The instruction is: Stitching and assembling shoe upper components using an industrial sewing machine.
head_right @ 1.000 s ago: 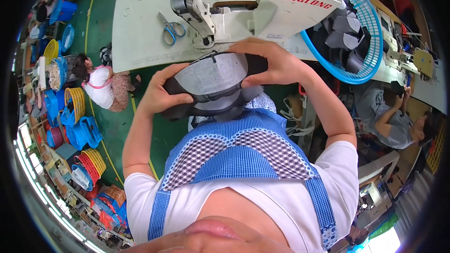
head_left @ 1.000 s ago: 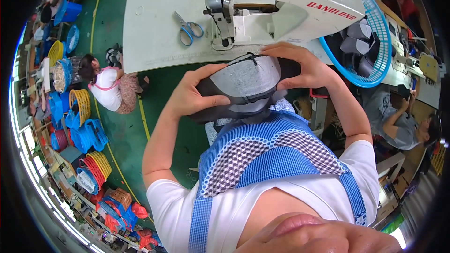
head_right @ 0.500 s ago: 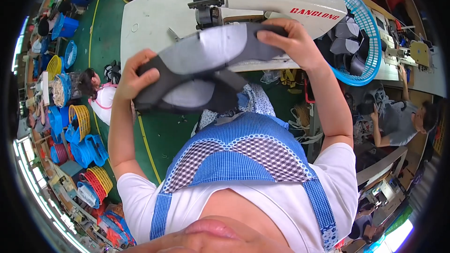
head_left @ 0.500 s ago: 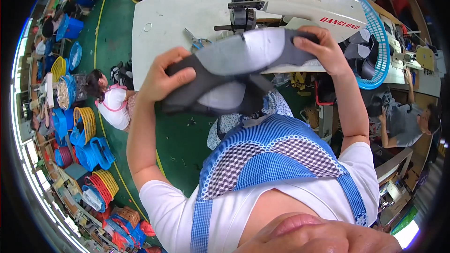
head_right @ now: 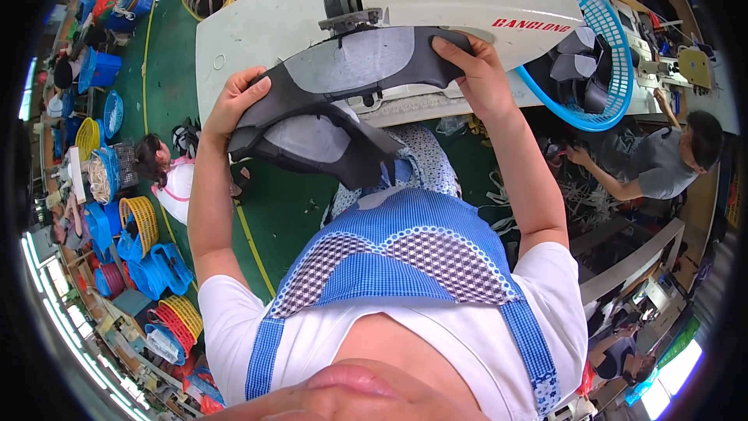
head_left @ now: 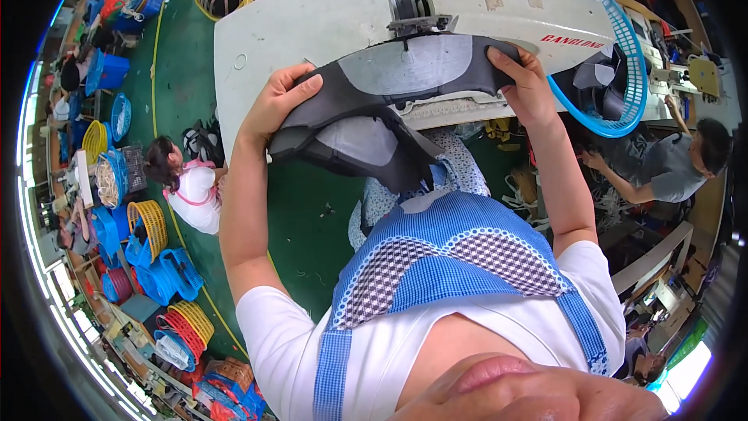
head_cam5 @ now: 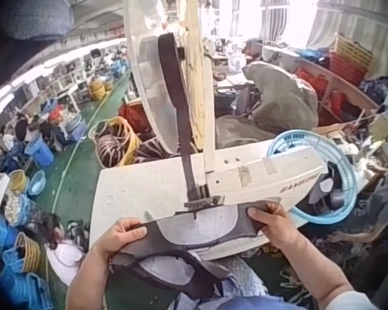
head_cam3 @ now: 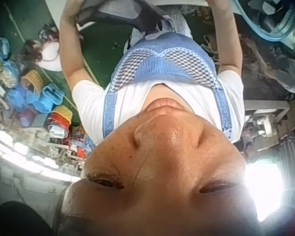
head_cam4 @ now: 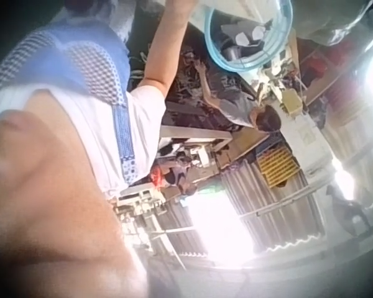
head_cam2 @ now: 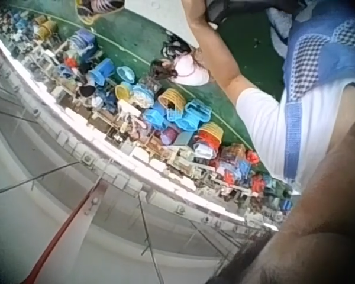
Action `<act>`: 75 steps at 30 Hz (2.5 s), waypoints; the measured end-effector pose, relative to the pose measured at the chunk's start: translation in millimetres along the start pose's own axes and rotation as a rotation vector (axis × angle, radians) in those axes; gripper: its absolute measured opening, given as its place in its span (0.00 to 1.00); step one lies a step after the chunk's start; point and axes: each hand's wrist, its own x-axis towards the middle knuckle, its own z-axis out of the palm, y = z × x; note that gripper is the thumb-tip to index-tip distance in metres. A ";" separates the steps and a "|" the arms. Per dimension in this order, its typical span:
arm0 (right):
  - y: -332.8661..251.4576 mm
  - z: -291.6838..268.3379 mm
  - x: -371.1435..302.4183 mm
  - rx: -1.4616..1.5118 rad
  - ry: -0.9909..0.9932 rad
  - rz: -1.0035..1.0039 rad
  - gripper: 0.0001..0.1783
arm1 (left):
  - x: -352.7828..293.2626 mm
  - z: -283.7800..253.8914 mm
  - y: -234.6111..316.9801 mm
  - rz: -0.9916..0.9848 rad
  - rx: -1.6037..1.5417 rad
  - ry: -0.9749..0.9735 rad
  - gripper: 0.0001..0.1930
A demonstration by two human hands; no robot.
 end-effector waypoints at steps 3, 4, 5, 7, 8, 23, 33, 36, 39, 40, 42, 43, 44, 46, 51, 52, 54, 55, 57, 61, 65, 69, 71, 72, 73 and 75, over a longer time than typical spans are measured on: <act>-2.5 -3.6 3.5 0.080 0.007 0.067 0.13 | 2.0 -0.8 1.6 -0.001 -0.085 0.020 0.08; -2.0 -2.7 4.0 0.052 0.066 0.093 0.13 | 2.6 0.2 0.8 0.024 -0.147 0.074 0.08; -1.5 -2.7 4.6 0.056 0.062 0.100 0.13 | 3.5 1.3 0.0 -0.005 -0.147 0.052 0.08; -0.6 -2.7 6.7 0.077 0.033 0.103 0.14 | 6.0 3.1 -2.5 -0.072 -0.168 0.039 0.08; -0.4 -2.8 8.6 0.076 0.023 0.100 0.14 | 7.0 4.1 -4.7 -0.090 -0.164 0.061 0.09; 30.9 23.1 -25.2 -0.196 -0.679 0.363 0.43 | -31.9 23.2 -4.3 0.149 -0.021 -0.013 0.38; -56.2 30.4 -59.1 -0.829 -0.552 -0.253 0.17 | -44.0 54.5 57.7 0.320 0.506 -0.260 0.27; -82.3 25.7 -63.5 -0.741 -0.418 -0.182 0.10 | -42.5 54.4 62.0 0.382 0.492 -0.364 0.28; -90.7 17.8 -53.8 -0.755 -0.240 -0.215 0.07 | -43.4 45.4 59.8 0.389 0.378 -0.447 0.29; -88.3 14.6 -47.7 -0.746 -0.262 -0.237 0.07 | -41.8 41.5 56.4 0.350 0.311 -0.423 0.29; -76.6 8.9 -35.0 -0.691 -0.193 -0.144 0.08 | -40.4 31.7 48.6 0.316 0.364 -0.261 0.23; -66.3 7.3 -26.3 -0.687 -0.140 -0.177 0.09 | -37.1 25.8 43.4 0.354 0.333 -0.182 0.19; -57.9 4.5 -19.6 -0.575 -0.123 -0.097 0.10 | -32.5 23.7 34.4 0.163 0.134 -0.071 0.12; -36.7 2.7 -6.6 -0.468 -0.105 -0.009 0.09 | -15.1 10.4 22.8 0.003 -0.065 -0.008 0.08; -10.0 0.6 3.3 -0.106 0.027 0.131 0.16 | 8.4 -1.7 -8.7 -0.099 -0.138 -0.026 0.09; -8.0 0.0 4.0 -0.103 -0.018 0.137 0.16 | 9.1 -2.7 -12.9 -0.117 -0.131 -0.010 0.09; -6.8 -4.4 6.1 0.022 0.022 0.163 0.17 | 6.9 -3.7 -20.5 -0.103 -0.170 -0.014 0.12; -6.1 -7.0 7.5 0.001 0.062 0.175 0.17 | 4.6 -4.8 -23.3 -0.056 -0.203 0.043 0.14; -5.3 -11.9 9.5 0.050 0.065 0.154 0.21 | -3.2 -6.7 -27.4 -0.038 -0.270 0.165 0.19; 8.6 -3.7 0.7 0.235 -0.286 0.305 0.30 | -27.0 -5.9 -21.2 0.131 -0.172 0.047 0.32; 31.2 30.3 -30.0 -0.197 -0.659 0.304 0.43 | -44.1 19.0 9.2 0.055 -0.036 -0.100 0.31; 4.2 32.0 -55.1 -0.526 -0.521 0.044 0.29 | -60.9 41.2 51.9 -0.017 -0.039 -0.163 0.26; -27.2 20.8 -57.0 -0.556 -0.526 0.127 0.24 | -61.2 45.9 61.7 0.030 0.170 -0.214 0.24; -43.7 15.5 -57.7 -0.472 -0.559 0.226 0.21 | -62.8 46.5 65.1 0.097 0.361 -0.256 0.22; -56.5 13.5 -57.4 -0.483 -0.593 0.241 0.19 | -63.6 46.0 67.4 0.142 0.454 -0.268 0.18; -78.7 12.1 -53.5 -0.581 -0.531 0.185 0.14 | -62.7 42.7 69.6 0.125 0.421 -0.263 0.17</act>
